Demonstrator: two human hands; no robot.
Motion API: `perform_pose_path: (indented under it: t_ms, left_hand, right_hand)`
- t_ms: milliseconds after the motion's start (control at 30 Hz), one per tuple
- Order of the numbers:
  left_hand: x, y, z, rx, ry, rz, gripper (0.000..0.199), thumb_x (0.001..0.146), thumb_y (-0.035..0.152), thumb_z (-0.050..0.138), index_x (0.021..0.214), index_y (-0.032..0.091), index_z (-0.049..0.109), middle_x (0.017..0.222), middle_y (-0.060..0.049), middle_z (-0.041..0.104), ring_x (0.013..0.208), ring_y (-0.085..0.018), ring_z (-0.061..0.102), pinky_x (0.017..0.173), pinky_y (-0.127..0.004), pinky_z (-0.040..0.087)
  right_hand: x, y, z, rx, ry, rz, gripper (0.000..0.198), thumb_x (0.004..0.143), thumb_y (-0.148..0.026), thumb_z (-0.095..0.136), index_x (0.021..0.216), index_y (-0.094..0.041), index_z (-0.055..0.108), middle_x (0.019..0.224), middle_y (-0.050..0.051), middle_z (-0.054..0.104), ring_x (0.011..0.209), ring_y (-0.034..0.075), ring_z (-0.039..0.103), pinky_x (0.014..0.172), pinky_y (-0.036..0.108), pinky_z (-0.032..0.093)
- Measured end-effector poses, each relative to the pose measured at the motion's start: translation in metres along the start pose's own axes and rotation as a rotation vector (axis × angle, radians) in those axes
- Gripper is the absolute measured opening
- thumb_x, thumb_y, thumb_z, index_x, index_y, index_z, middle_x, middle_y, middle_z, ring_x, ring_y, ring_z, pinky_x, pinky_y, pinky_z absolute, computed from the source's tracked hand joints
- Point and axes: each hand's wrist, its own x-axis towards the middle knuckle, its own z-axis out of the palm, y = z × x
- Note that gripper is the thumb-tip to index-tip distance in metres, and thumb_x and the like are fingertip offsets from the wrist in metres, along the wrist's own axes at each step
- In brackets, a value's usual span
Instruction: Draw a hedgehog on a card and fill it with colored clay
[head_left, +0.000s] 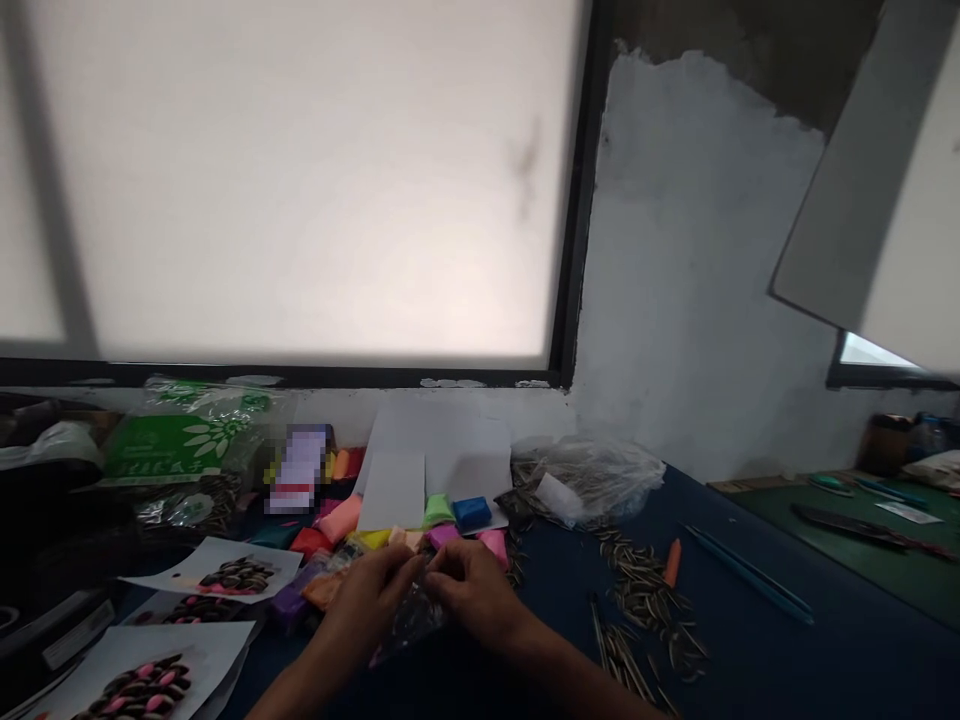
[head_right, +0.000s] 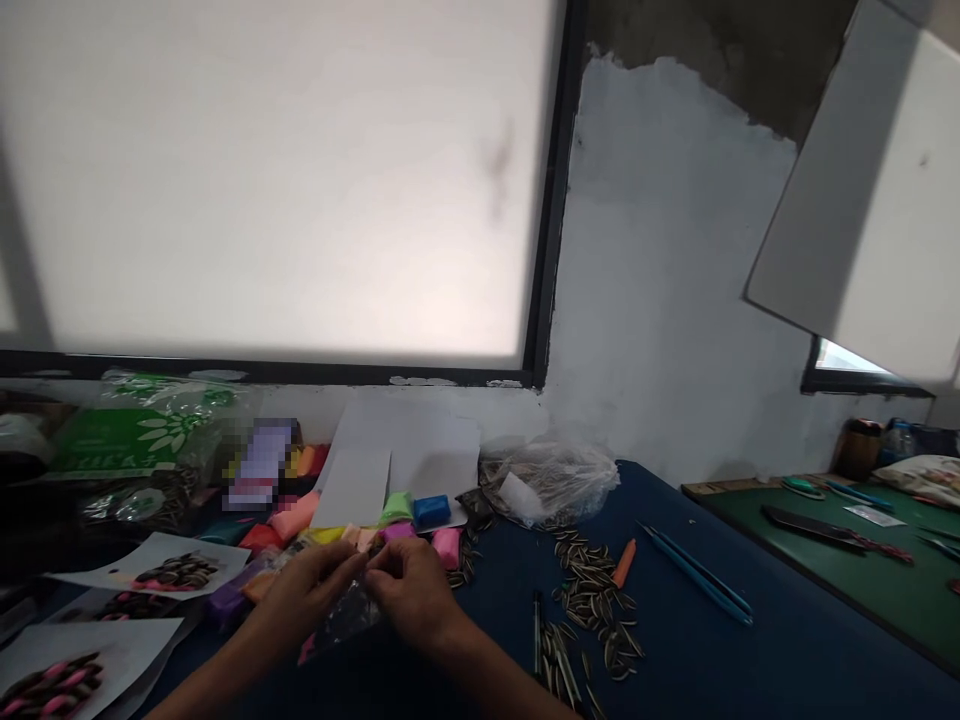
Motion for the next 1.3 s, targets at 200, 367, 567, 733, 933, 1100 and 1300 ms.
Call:
perform_pose_path:
  t_ms: [200, 367, 567, 733, 933, 1100, 1300]
  left_hand:
    - [0.001, -0.012, 0.001, -0.011, 0.067, -0.047, 0.042, 0.077, 0.063, 0.044, 0.062, 0.025, 0.048, 0.060, -0.001, 0.054, 0.063, -0.022, 0.052, 0.058, -0.030, 0.035]
    - [-0.004, 0.002, -0.005, -0.044, -0.060, -0.026, 0.039, 0.079, 0.058, 0.052, 0.065, 0.022, 0.057, 0.064, 0.000, 0.057, 0.065, -0.021, 0.052, 0.060, -0.029, 0.035]
    - [-0.003, 0.006, -0.008, -0.108, -0.121, -0.080, 0.046, 0.071, 0.064, 0.058, 0.053, 0.023, 0.046, 0.054, 0.005, 0.040, 0.056, -0.015, 0.038, 0.054, -0.026, 0.026]
    - [0.002, 0.005, -0.008, -0.218, -0.182, -0.163, 0.054, 0.062, 0.074, 0.061, 0.055, 0.023, 0.045, 0.053, 0.006, 0.038, 0.052, -0.013, 0.035, 0.052, -0.025, 0.029]
    - [0.006, 0.005, -0.015, -0.319, -0.228, -0.214, 0.064, 0.053, 0.085, 0.062, 0.053, 0.023, 0.044, 0.050, 0.006, 0.038, 0.048, -0.011, 0.033, 0.050, -0.024, 0.028]
    - [0.008, 0.002, -0.029, -0.296, -0.119, -0.224, 0.064, 0.058, 0.086, 0.057, 0.057, 0.023, 0.048, 0.049, 0.009, 0.035, 0.046, -0.010, 0.030, 0.047, -0.023, 0.024]
    - [0.006, 0.005, -0.027, -0.231, -0.127, -0.180, 0.059, 0.063, 0.079, 0.060, 0.056, 0.022, 0.050, 0.050, 0.008, 0.040, 0.045, -0.010, 0.035, 0.045, -0.023, 0.026]
  right_hand:
    - [-0.004, 0.003, -0.002, -0.005, -0.142, 0.097, 0.018, 0.082, -0.011, 0.058, 0.066, -0.017, 0.059, 0.055, -0.005, 0.056, 0.046, 0.009, 0.048, 0.046, 0.020, 0.035]
    - [-0.008, 0.001, -0.002, -0.006, -0.168, 0.094, 0.022, 0.081, -0.007, 0.055, 0.062, -0.017, 0.057, 0.058, -0.004, 0.058, 0.048, 0.009, 0.047, 0.049, 0.020, 0.035]
    - [-0.009, 0.001, -0.004, -0.010, -0.175, 0.098, 0.019, 0.080, -0.009, 0.058, 0.064, -0.018, 0.055, 0.058, -0.005, 0.058, 0.050, 0.010, 0.049, 0.051, 0.021, 0.037]
    - [-0.009, 0.004, -0.002, -0.038, -0.127, 0.080, 0.023, 0.082, -0.011, 0.062, 0.063, -0.019, 0.051, 0.056, -0.007, 0.054, 0.049, 0.009, 0.046, 0.049, 0.020, 0.033]
    - [-0.012, 0.000, 0.000, -0.037, -0.238, 0.113, 0.026, 0.092, -0.013, 0.047, 0.067, -0.020, 0.050, 0.057, -0.005, 0.057, 0.044, 0.009, 0.047, 0.044, 0.019, 0.035]
    - [-0.011, 0.000, -0.003, -0.042, -0.187, 0.172, 0.028, 0.094, -0.013, 0.042, 0.067, -0.019, 0.050, 0.053, -0.006, 0.052, 0.040, 0.008, 0.043, 0.039, 0.017, 0.031]
    - [-0.010, -0.003, -0.004, -0.031, -0.149, 0.162, 0.021, 0.099, -0.026, 0.041, 0.084, -0.018, 0.054, 0.068, -0.004, 0.059, 0.045, 0.007, 0.048, 0.039, 0.016, 0.033]
